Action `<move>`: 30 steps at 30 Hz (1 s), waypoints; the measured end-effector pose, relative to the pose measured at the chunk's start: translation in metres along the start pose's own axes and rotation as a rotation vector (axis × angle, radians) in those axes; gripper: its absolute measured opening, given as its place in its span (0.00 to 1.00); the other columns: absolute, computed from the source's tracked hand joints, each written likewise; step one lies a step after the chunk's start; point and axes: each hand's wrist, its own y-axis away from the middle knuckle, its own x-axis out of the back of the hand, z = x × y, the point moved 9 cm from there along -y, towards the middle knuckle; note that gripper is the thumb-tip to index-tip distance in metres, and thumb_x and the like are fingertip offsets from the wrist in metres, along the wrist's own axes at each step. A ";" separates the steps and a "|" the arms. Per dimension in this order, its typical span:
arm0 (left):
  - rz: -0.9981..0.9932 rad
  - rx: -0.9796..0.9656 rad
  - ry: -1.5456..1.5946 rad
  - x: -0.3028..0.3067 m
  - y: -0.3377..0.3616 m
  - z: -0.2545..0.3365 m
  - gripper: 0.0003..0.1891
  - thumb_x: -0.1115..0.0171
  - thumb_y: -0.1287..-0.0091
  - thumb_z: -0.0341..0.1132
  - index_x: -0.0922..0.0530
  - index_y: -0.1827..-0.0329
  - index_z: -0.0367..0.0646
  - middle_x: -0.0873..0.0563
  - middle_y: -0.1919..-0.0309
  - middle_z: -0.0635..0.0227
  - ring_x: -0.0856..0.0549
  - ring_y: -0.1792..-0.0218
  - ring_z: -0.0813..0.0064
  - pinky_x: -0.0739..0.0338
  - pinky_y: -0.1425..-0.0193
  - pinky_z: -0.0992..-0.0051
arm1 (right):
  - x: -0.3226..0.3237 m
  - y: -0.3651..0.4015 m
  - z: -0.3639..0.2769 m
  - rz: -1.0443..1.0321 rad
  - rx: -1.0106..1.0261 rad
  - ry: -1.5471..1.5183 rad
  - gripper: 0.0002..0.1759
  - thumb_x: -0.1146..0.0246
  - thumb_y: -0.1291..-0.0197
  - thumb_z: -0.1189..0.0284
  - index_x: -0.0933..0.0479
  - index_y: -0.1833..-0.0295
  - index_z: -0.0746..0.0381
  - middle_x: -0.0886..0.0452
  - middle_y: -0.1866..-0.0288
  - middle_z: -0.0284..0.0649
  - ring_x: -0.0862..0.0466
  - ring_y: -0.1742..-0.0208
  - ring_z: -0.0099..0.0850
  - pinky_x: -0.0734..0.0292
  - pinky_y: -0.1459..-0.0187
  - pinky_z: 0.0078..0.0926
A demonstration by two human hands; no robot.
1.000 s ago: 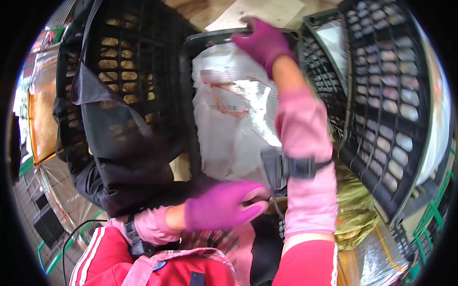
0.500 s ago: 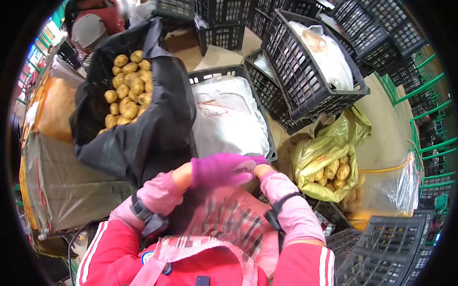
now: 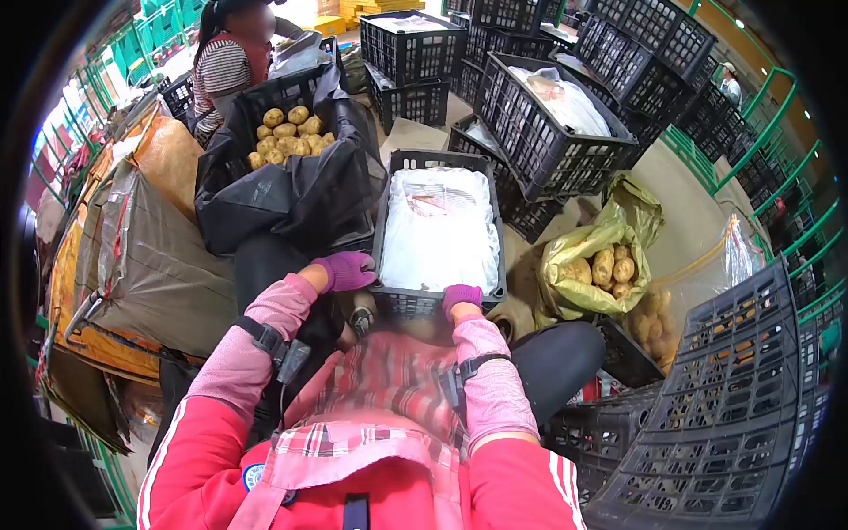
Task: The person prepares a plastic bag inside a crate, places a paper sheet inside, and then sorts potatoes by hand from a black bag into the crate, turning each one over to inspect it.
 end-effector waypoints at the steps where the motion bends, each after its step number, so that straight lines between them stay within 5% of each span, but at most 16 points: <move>1: -0.036 -0.011 -0.008 0.000 0.006 0.006 0.17 0.39 0.33 0.48 0.19 0.58 0.41 0.15 0.60 0.50 0.16 0.57 0.50 0.23 0.52 0.60 | -0.002 0.008 -0.004 -0.026 0.003 -0.005 0.19 0.42 0.39 0.58 0.14 0.47 0.51 0.13 0.47 0.45 0.14 0.44 0.45 0.21 0.44 0.45; 4: -0.225 -0.240 0.025 -0.008 0.011 0.043 0.18 0.41 0.32 0.48 0.20 0.56 0.40 0.15 0.60 0.49 0.16 0.55 0.48 0.23 0.51 0.59 | -0.014 0.027 -0.016 -0.079 -0.021 -0.044 0.19 0.41 0.41 0.61 0.14 0.47 0.52 0.13 0.46 0.45 0.14 0.43 0.46 0.20 0.44 0.45; 8: -0.209 -0.244 0.019 0.022 0.008 0.074 0.19 0.44 0.29 0.49 0.21 0.53 0.40 0.16 0.59 0.48 0.16 0.54 0.47 0.23 0.50 0.58 | -0.022 0.035 -0.017 -0.177 0.004 -0.195 0.25 0.37 0.42 0.55 0.16 0.44 0.58 0.16 0.42 0.50 0.16 0.41 0.48 0.22 0.39 0.42; 11: -0.281 -0.332 -0.011 0.042 -0.010 0.086 0.20 0.44 0.29 0.50 0.21 0.51 0.41 0.15 0.57 0.47 0.16 0.53 0.47 0.23 0.50 0.58 | 0.040 0.052 -0.020 -0.328 0.049 -0.194 0.28 0.36 0.41 0.51 0.18 0.40 0.57 0.17 0.40 0.49 0.18 0.38 0.47 0.24 0.36 0.40; 13: -0.255 -0.311 -0.068 0.044 -0.040 0.079 0.21 0.43 0.29 0.50 0.21 0.46 0.41 0.14 0.54 0.49 0.15 0.51 0.49 0.22 0.46 0.59 | 0.087 0.043 -0.005 -0.192 0.065 -0.265 0.29 0.36 0.40 0.52 0.20 0.37 0.55 0.17 0.39 0.49 0.18 0.37 0.46 0.26 0.35 0.38; 17: 0.132 -0.421 0.147 0.036 -0.068 0.062 0.24 0.39 0.31 0.47 0.22 0.40 0.38 0.15 0.50 0.49 0.16 0.48 0.50 0.22 0.42 0.58 | 0.153 0.015 0.024 0.176 0.014 -0.402 0.31 0.37 0.39 0.51 0.24 0.33 0.54 0.19 0.36 0.48 0.20 0.36 0.45 0.27 0.34 0.40; 19: -0.123 -0.310 -0.010 0.013 -0.064 0.061 0.22 0.41 0.34 0.51 0.21 0.49 0.40 0.15 0.54 0.50 0.16 0.51 0.48 0.23 0.43 0.55 | 0.151 -0.010 0.028 0.202 -0.007 -0.385 0.33 0.36 0.41 0.52 0.26 0.32 0.52 0.26 0.29 0.45 0.26 0.30 0.44 0.30 0.32 0.41; 21: -0.226 -0.333 -0.018 -0.009 -0.062 0.060 0.25 0.39 0.34 0.50 0.22 0.43 0.39 0.15 0.52 0.49 0.16 0.49 0.49 0.22 0.43 0.56 | 0.138 -0.049 0.027 0.232 -0.017 -0.323 0.35 0.35 0.42 0.52 0.28 0.30 0.51 0.30 0.25 0.44 0.31 0.26 0.44 0.32 0.30 0.41; 25: -0.227 -0.261 0.021 -0.010 -0.063 0.052 0.24 0.39 0.35 0.50 0.21 0.44 0.41 0.15 0.54 0.51 0.15 0.51 0.50 0.22 0.45 0.56 | 0.134 -0.100 -0.001 0.440 0.035 0.066 0.34 0.34 0.43 0.52 0.28 0.29 0.44 0.32 0.26 0.44 0.34 0.25 0.43 0.34 0.30 0.44; 26: -0.246 -0.220 -0.021 -0.004 -0.063 0.049 0.24 0.39 0.35 0.50 0.21 0.44 0.41 0.15 0.55 0.51 0.15 0.51 0.50 0.22 0.45 0.56 | 0.126 -0.112 0.001 0.439 0.036 0.124 0.24 0.35 0.42 0.54 0.19 0.39 0.44 0.29 0.28 0.40 0.34 0.26 0.42 0.34 0.31 0.44; 29: -0.231 -0.138 -0.068 0.005 -0.068 0.037 0.25 0.39 0.35 0.50 0.23 0.41 0.42 0.16 0.51 0.52 0.16 0.48 0.51 0.23 0.44 0.56 | 0.125 -0.131 0.022 0.183 0.059 -0.255 0.14 0.34 0.41 0.56 0.12 0.53 0.47 0.25 0.30 0.35 0.33 0.26 0.40 0.34 0.31 0.41; 30: -0.202 -0.122 -0.057 0.011 -0.070 0.037 0.26 0.39 0.35 0.50 0.23 0.40 0.42 0.16 0.49 0.52 0.17 0.47 0.51 0.23 0.43 0.56 | 0.141 -0.122 0.036 0.414 0.061 -0.485 0.11 0.32 0.42 0.59 0.11 0.61 0.52 0.16 0.42 0.33 0.24 0.35 0.41 0.28 0.36 0.38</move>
